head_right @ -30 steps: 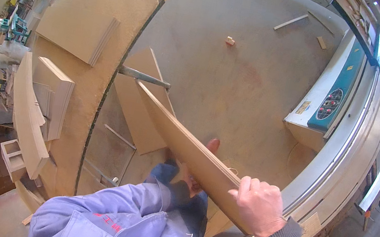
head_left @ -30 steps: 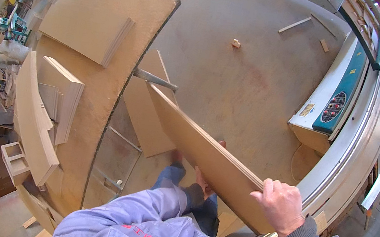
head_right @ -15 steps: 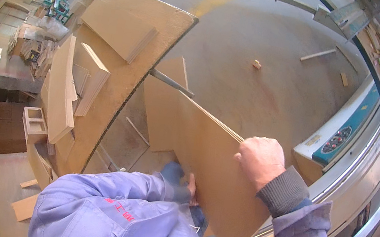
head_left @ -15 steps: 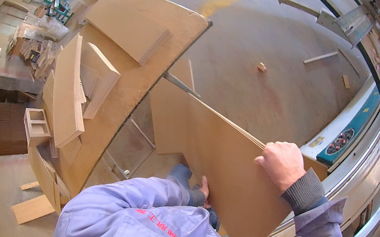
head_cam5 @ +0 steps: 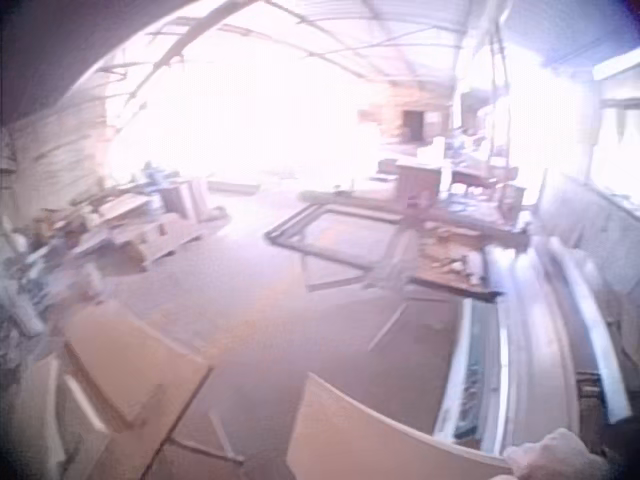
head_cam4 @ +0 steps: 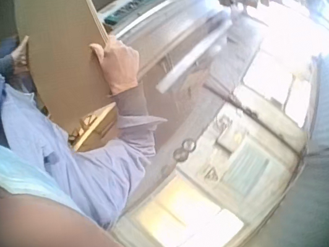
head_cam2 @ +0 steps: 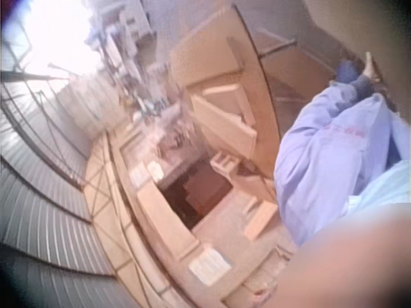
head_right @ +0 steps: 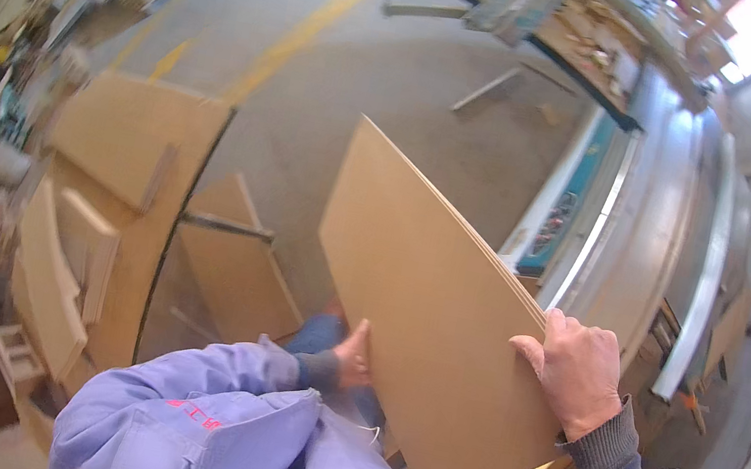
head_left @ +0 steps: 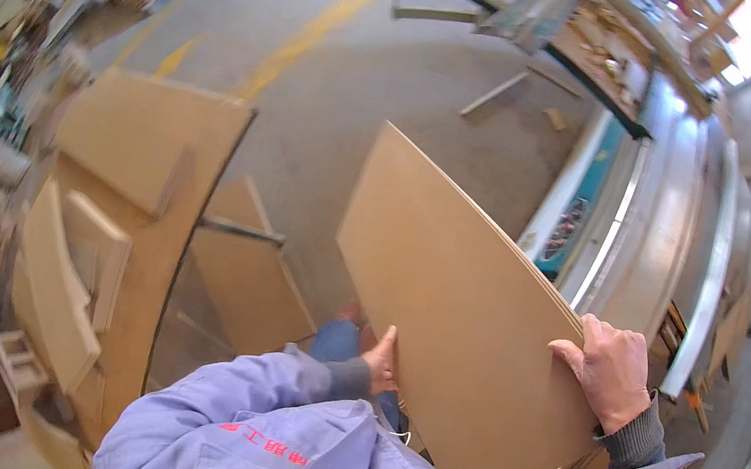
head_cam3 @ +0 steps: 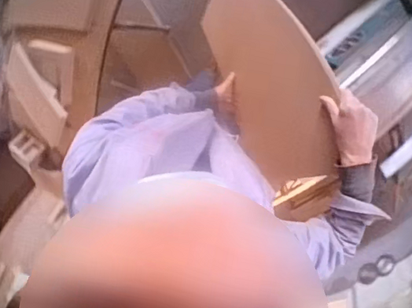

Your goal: The person picks up a large cardboard sheet, walks to a cutting machine, and feeds it through to trim the edges. They then handle a smaller cut piece, aligning it on the machine and pushing it through again. The person repeats this process with additional pieces, moving them between the machine and nearby surfaces.

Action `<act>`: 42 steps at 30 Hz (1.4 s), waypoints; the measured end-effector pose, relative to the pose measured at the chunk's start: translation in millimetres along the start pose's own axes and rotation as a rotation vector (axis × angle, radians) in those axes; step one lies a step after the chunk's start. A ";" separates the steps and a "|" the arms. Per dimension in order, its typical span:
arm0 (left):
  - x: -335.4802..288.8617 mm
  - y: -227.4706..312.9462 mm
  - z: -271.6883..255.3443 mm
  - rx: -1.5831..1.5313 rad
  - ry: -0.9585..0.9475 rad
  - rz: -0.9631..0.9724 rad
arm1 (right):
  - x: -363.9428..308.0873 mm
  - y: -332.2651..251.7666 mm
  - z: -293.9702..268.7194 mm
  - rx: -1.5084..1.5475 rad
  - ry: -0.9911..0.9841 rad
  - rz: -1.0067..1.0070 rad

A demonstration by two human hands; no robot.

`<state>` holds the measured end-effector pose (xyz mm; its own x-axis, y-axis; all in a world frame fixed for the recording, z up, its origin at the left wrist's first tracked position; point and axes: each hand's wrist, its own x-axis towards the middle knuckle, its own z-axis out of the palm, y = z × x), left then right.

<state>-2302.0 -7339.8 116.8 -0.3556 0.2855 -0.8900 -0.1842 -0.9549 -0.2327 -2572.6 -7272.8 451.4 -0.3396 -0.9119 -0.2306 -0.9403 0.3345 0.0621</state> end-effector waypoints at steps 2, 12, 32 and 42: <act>-10.7 30.6 14.9 0.038 0.015 0.094 | -14.0 16.0 -16.8 0.031 0.106 0.024; -55.5 226.2 167.9 0.022 -0.564 0.663 | 44.5 135.1 -14.9 0.321 0.465 0.205; 7.8 315.7 390.8 0.136 0.019 0.707 | 286.2 492.9 187.6 0.534 0.084 0.610; 15.9 315.3 381.6 0.282 -0.155 0.742 | 434.8 378.1 108.4 0.351 0.265 0.051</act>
<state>-2715.4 -7605.3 178.9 -0.5955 -0.3871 -0.7039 -0.0672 -0.8492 0.5239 -3073.6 -7517.0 269.4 -0.4219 -0.9063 0.0243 -0.8740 0.3995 -0.2767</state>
